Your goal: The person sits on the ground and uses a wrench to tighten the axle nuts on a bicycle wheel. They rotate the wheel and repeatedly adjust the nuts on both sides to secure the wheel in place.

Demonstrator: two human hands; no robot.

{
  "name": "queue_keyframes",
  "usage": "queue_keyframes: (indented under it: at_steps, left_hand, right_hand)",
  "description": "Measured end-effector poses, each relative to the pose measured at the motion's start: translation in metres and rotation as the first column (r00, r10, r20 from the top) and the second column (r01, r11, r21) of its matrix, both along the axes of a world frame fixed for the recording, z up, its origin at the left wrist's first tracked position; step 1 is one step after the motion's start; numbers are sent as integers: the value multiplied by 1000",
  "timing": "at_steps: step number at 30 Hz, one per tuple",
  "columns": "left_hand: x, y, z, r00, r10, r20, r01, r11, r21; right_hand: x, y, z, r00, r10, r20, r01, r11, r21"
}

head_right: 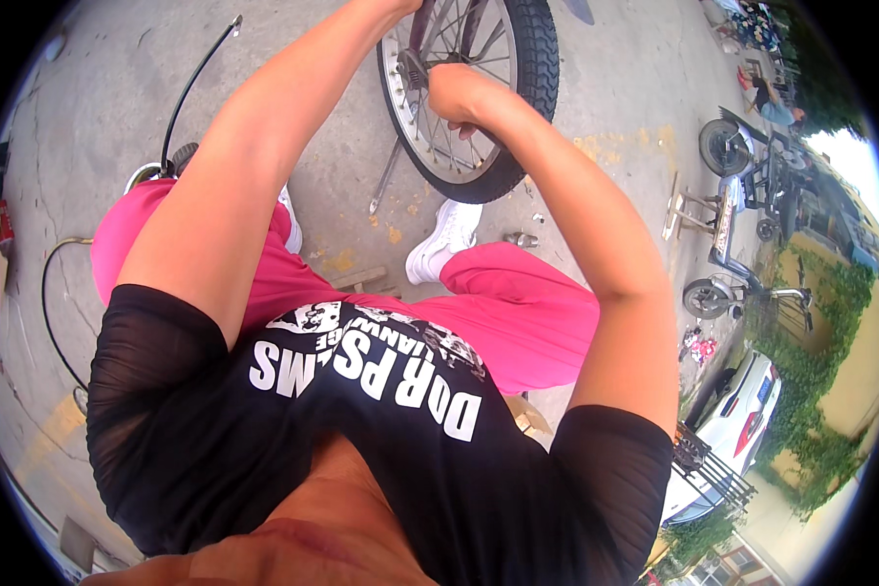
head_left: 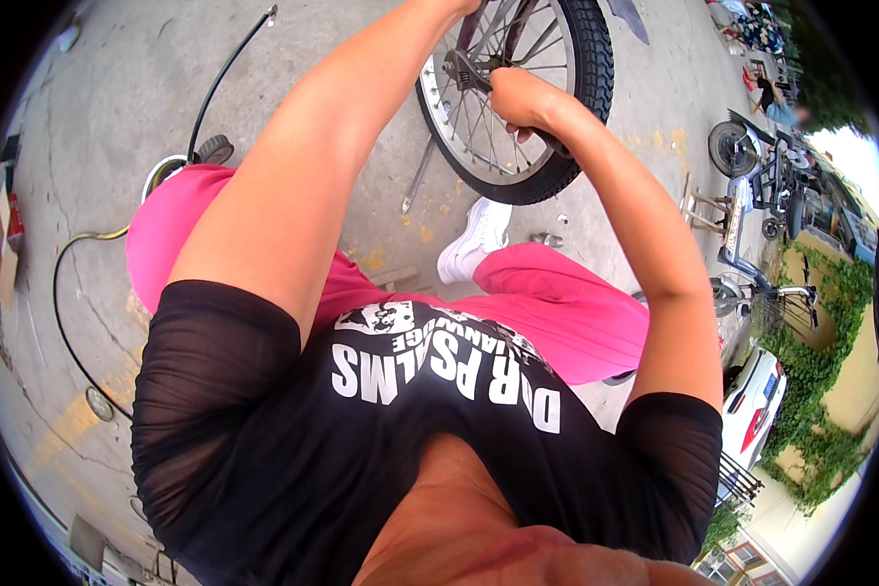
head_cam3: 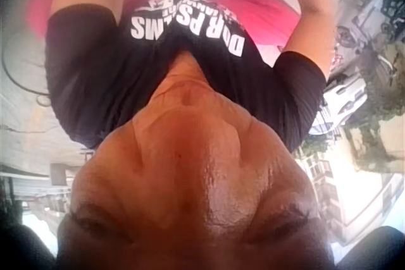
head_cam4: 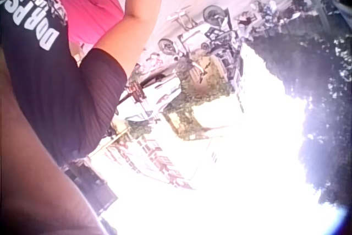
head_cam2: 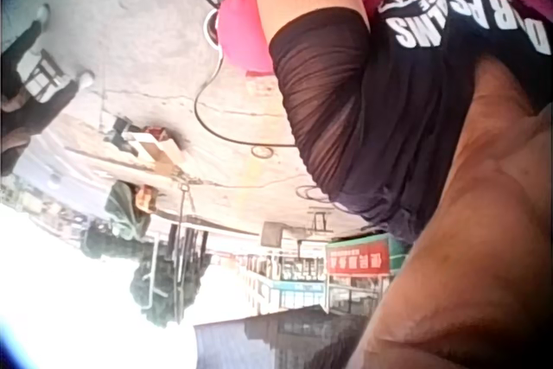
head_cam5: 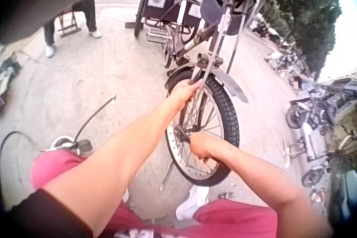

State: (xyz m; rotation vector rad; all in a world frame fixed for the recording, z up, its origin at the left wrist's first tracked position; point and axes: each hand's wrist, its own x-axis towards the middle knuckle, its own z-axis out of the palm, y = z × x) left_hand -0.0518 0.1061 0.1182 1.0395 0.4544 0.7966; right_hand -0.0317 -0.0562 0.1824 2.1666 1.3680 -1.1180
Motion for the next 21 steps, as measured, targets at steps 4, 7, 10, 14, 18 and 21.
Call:
queue_keyframes:
  at_steps: [4,7,10,14,18,21]
  left_hand:
    - [1,-2,3,999,13,-31,-13,1000,0]
    - [0,1,0,1000,7,-14,-7,1000,0]
    - [-3,0,1,1000,9,-21,-9,1000,-7]
    - [-3,-6,4,1000,-19,19,20,999,-34]
    - [2,-3,0,1000,3,-12,-4,1000,-30]
    - [3,-1,1,999,21,-49,-21,1000,-7]
  right_hand:
    - [-4,16,16,1000,-3,-1,3,996,-88]
    - [0,29,14,1000,8,-15,-10,992,-125]
    - [-8,34,18,999,44,21,-40,988,-147]
    - [-3,32,2,998,47,34,-41,987,-157]
    - [-9,22,-14,996,71,44,-63,986,-157]
    - [0,11,-15,1000,2,-26,-4,997,-81]
